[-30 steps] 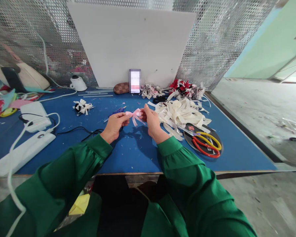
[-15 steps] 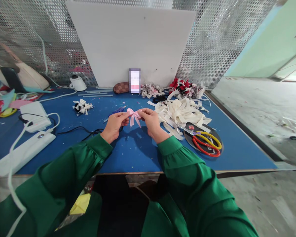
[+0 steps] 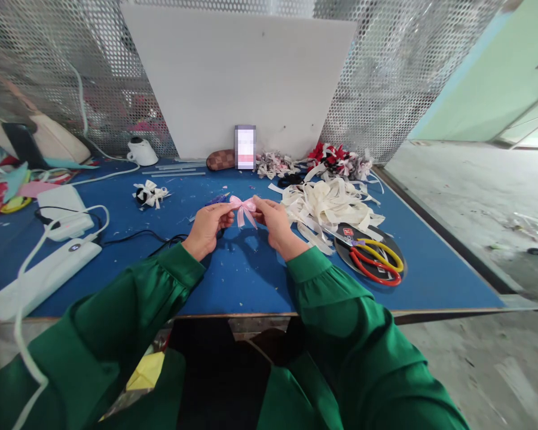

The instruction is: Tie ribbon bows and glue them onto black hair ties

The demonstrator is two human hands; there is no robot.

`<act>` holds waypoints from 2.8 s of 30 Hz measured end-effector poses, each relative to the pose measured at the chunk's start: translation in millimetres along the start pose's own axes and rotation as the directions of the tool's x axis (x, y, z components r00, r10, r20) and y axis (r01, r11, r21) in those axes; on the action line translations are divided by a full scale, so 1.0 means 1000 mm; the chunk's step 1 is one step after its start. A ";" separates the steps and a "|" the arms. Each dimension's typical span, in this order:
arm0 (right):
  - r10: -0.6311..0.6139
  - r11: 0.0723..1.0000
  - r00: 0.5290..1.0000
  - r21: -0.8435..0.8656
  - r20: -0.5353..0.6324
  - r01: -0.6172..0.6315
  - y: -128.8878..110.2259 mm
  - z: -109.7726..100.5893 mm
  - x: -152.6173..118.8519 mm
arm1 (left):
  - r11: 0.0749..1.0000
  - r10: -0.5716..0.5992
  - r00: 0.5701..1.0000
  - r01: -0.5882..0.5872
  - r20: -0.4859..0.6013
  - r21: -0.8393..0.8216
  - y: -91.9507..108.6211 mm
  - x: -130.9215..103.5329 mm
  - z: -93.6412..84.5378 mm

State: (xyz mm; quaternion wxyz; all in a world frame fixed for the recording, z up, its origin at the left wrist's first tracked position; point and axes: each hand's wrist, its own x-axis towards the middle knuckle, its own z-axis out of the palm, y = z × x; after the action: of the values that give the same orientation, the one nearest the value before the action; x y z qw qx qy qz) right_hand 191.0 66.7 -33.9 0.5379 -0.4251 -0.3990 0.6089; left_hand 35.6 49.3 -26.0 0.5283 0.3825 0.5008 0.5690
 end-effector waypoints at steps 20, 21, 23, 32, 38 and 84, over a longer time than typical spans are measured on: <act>-0.609 0.222 0.708 -0.780 0.358 0.585 -0.004 0.003 -0.022 | 0.999 -0.051 0.997 0.050 0.052 0.023 -0.002 -0.006 0.000; -0.626 0.235 0.706 -0.782 0.332 0.577 -0.004 0.002 -0.021 | 0.999 -0.046 0.999 0.046 0.025 0.015 -0.003 -0.005 0.000; -0.666 0.268 0.698 -0.789 0.263 0.553 -0.005 0.000 -0.018 | 0.999 -0.042 0.998 0.042 -0.036 -0.007 -0.003 -0.004 0.000; -0.578 -0.128 0.538 -0.720 0.613 0.682 0.000 -0.003 -0.014 | 0.991 -0.133 0.981 0.131 0.142 0.021 0.002 -0.010 0.001; -0.512 -0.150 0.489 -0.634 0.706 0.759 -0.003 -0.001 -0.014 | 0.992 -0.123 0.992 0.124 0.038 -0.025 -0.002 -0.007 0.001; -0.374 0.817 0.927 -0.458 0.039 0.349 -0.027 -0.017 0.003 | 0.976 -0.099 0.991 0.114 0.085 -0.184 0.017 -0.016 -0.003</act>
State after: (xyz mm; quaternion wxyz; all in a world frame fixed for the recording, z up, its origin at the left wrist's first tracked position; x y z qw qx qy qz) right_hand 215.1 72.9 -14.1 0.5384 -0.4720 -0.5900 0.3732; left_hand 31.8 34.0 -8.5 0.6104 0.3247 0.4441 0.5698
